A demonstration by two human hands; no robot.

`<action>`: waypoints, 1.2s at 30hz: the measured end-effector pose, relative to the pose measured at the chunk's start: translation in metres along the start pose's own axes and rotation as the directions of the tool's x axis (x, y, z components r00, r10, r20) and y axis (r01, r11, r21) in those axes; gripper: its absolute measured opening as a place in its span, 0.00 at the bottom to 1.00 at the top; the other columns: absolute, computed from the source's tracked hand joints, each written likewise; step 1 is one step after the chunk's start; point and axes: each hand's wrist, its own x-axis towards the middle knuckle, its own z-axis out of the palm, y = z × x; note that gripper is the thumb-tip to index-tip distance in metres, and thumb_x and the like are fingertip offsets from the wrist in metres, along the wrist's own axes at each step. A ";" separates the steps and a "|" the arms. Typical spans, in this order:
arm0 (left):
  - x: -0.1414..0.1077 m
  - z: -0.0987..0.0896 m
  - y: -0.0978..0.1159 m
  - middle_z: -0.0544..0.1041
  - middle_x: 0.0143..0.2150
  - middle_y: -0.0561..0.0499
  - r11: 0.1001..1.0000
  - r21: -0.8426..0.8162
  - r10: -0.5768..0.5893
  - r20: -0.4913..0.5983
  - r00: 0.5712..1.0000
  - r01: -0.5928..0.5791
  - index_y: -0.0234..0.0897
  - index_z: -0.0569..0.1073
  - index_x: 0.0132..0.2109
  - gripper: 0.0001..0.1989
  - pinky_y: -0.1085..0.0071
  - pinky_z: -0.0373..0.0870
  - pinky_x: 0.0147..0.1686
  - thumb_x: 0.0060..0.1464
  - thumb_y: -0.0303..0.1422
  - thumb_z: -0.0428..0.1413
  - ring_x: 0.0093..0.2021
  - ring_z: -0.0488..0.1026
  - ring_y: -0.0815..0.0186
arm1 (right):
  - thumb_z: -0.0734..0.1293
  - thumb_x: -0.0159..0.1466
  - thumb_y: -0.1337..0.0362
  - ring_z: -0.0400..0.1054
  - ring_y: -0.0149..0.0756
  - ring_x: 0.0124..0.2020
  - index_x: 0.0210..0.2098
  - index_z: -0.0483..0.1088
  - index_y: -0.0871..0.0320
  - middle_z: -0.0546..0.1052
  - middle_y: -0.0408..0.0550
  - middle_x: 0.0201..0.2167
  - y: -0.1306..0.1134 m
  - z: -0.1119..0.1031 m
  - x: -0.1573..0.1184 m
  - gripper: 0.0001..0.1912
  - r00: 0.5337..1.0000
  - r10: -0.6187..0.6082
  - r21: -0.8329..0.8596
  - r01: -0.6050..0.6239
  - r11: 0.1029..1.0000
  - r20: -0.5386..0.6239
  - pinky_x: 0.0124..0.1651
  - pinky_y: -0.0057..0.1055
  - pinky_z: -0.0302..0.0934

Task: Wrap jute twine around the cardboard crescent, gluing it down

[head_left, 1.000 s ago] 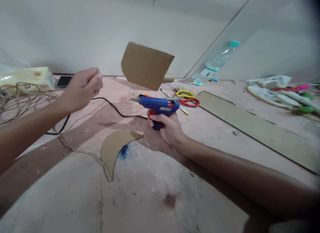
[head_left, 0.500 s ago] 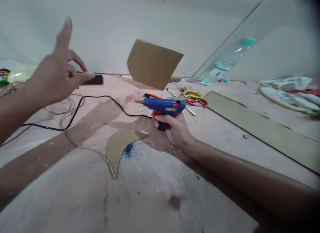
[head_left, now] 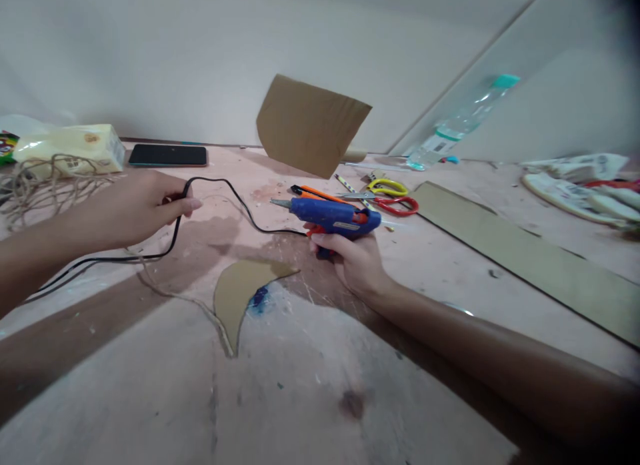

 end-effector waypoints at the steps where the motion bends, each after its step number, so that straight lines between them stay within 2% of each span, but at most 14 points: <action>1: 0.003 0.000 0.003 0.77 0.25 0.53 1.000 -0.005 -0.009 -0.007 1.000 0.009 0.43 0.78 0.33 0.19 0.67 0.59 0.29 0.71 0.46 0.58 0.27 0.72 0.59 | 0.77 0.48 0.58 0.66 0.33 0.27 0.30 0.78 0.53 0.78 0.42 0.25 0.000 -0.001 -0.001 0.10 1.000 -0.004 -0.021 0.004 1.000 -0.004 0.32 0.34 0.65; 5: 0.001 0.003 0.016 0.81 0.32 0.52 0.997 0.034 -0.071 -0.048 0.996 0.073 0.42 0.78 0.44 0.11 0.67 0.60 0.32 0.69 0.44 0.59 0.31 0.75 0.58 | 0.79 0.52 0.55 0.71 0.37 0.29 0.30 0.78 0.53 0.78 0.43 0.26 0.003 -0.005 -0.009 0.12 1.000 -0.005 -0.110 0.005 0.994 0.002 0.36 0.37 0.70; 8: -0.020 0.010 0.028 0.76 0.31 0.52 0.987 0.115 -0.096 -0.113 0.989 0.109 0.41 0.74 0.61 0.19 0.65 0.57 0.33 0.70 0.45 0.56 0.30 0.72 0.57 | 0.80 0.53 0.52 0.75 0.41 0.30 0.29 0.76 0.53 0.79 0.45 0.27 0.006 -0.009 -0.013 0.15 1.000 -0.004 -0.166 0.007 0.986 0.017 0.37 0.40 0.74; 9: -0.029 0.013 0.032 0.73 0.29 0.53 0.985 0.142 -0.081 -0.137 0.987 0.101 0.41 0.73 0.62 0.21 0.64 0.58 0.34 0.70 0.47 0.53 0.29 0.71 0.56 | 0.81 0.53 0.52 0.76 0.42 0.32 0.29 0.76 0.53 0.80 0.45 0.28 0.006 -0.010 -0.014 0.15 1.000 -0.010 -0.183 0.015 0.983 0.025 0.39 0.41 0.76; 11: -0.050 0.023 0.041 0.75 0.32 0.49 0.985 0.172 0.040 -0.128 0.991 -0.017 0.41 0.75 0.56 0.19 0.62 0.61 0.34 0.70 0.46 0.50 0.32 0.73 0.53 | 0.82 0.54 0.53 0.79 0.45 0.36 0.28 0.76 0.52 0.81 0.46 0.30 0.006 -0.013 -0.016 0.15 0.999 -0.027 -0.216 0.036 0.976 0.047 0.43 0.43 0.78; 13: -0.069 0.034 0.047 0.80 0.39 0.45 0.977 0.123 0.182 -0.045 0.982 -0.176 0.42 0.77 0.45 0.17 0.60 0.67 0.38 0.69 0.47 0.50 0.40 0.78 0.51 | 0.83 0.55 0.54 0.81 0.47 0.40 0.27 0.75 0.51 0.81 0.46 0.31 0.004 -0.014 -0.016 0.16 0.996 -0.045 -0.242 0.062 0.968 0.075 0.46 0.44 0.79; 15: -0.084 0.046 0.049 0.83 0.52 0.41 0.923 0.025 0.384 -0.018 0.923 -0.384 0.38 0.79 0.54 0.19 0.54 0.73 0.48 0.73 0.45 0.51 0.51 0.80 0.48 | 0.84 0.55 0.53 0.81 0.49 0.40 0.28 0.75 0.50 0.81 0.46 0.30 0.001 -0.015 -0.016 0.16 0.993 -0.058 -0.262 0.084 0.962 0.103 0.46 0.45 0.80; 17: -0.095 0.055 0.050 0.81 0.62 0.36 0.873 0.002 0.488 -0.056 0.871 -0.488 0.33 0.76 0.64 0.23 0.48 0.71 0.58 0.76 0.44 0.52 0.60 0.77 0.44 | 0.84 0.55 0.53 0.81 0.48 0.38 0.28 0.76 0.50 0.81 0.45 0.30 -0.003 -0.015 -0.016 0.16 0.989 -0.068 -0.276 0.101 0.956 0.128 0.44 0.46 0.81; 19: -0.102 0.062 0.052 0.78 0.67 0.34 0.862 0.005 0.505 -0.072 0.860 -0.506 0.32 0.73 0.69 0.26 0.42 0.66 0.64 0.77 0.46 0.51 0.66 0.75 0.41 | 0.85 0.54 0.54 0.80 0.47 0.36 0.28 0.77 0.50 0.81 0.45 0.29 -0.005 -0.014 -0.016 0.16 0.987 -0.072 -0.288 0.112 0.951 0.146 0.43 0.46 0.81; 24: -0.111 0.073 0.073 0.76 0.73 0.34 0.892 -0.047 0.449 -0.028 0.893 -0.450 0.36 0.74 0.71 0.32 0.33 0.57 0.74 0.75 0.55 0.54 0.73 0.71 0.36 | 0.83 0.57 0.53 0.81 0.47 0.35 0.31 0.78 0.51 0.83 0.47 0.31 0.000 -0.016 -0.018 0.14 0.989 -0.056 -0.284 0.093 0.954 0.135 0.42 0.45 0.81; 27: -0.111 0.075 0.085 0.75 0.76 0.36 0.851 -0.104 0.519 0.004 0.855 -0.515 0.36 0.72 0.72 0.28 0.37 0.52 0.80 0.72 0.45 0.58 0.76 0.71 0.41 | 0.81 0.59 0.53 0.80 0.44 0.34 0.32 0.79 0.52 0.83 0.47 0.31 0.003 -0.016 -0.017 0.13 0.991 -0.037 -0.277 0.073 0.958 0.130 0.40 0.42 0.80; 30: -0.107 0.069 0.083 0.73 0.78 0.41 0.734 -0.184 0.672 0.053 0.739 -0.654 0.37 0.66 0.76 0.32 0.48 0.51 0.83 0.68 0.32 0.57 0.80 0.67 0.50 | 0.80 0.58 0.54 0.79 0.41 0.33 0.32 0.78 0.53 0.83 0.46 0.31 -0.001 -0.015 -0.015 0.12 0.986 -0.033 -0.261 0.075 0.963 0.162 0.40 0.40 0.79; 32: -0.104 0.062 0.076 0.72 0.79 0.42 0.689 -0.187 0.719 0.053 0.693 -0.700 0.36 0.62 0.78 0.35 0.52 0.53 0.81 0.67 0.30 0.57 0.81 0.65 0.53 | 0.78 0.55 0.55 0.77 0.39 0.30 0.31 0.78 0.54 0.82 0.44 0.28 -0.005 -0.014 -0.013 0.12 0.980 -0.032 -0.250 0.081 0.965 0.194 0.38 0.39 0.78; 36: -0.102 0.053 0.063 0.82 0.66 0.41 0.750 -0.142 0.653 -0.004 0.758 -0.646 0.36 0.69 0.70 0.25 0.53 0.64 0.68 0.68 0.32 0.56 0.64 0.77 0.50 | 0.76 0.55 0.56 0.73 0.37 0.27 0.31 0.77 0.54 0.80 0.43 0.26 -0.009 -0.011 -0.013 0.09 0.972 -0.036 -0.243 0.094 0.965 0.233 0.35 0.37 0.75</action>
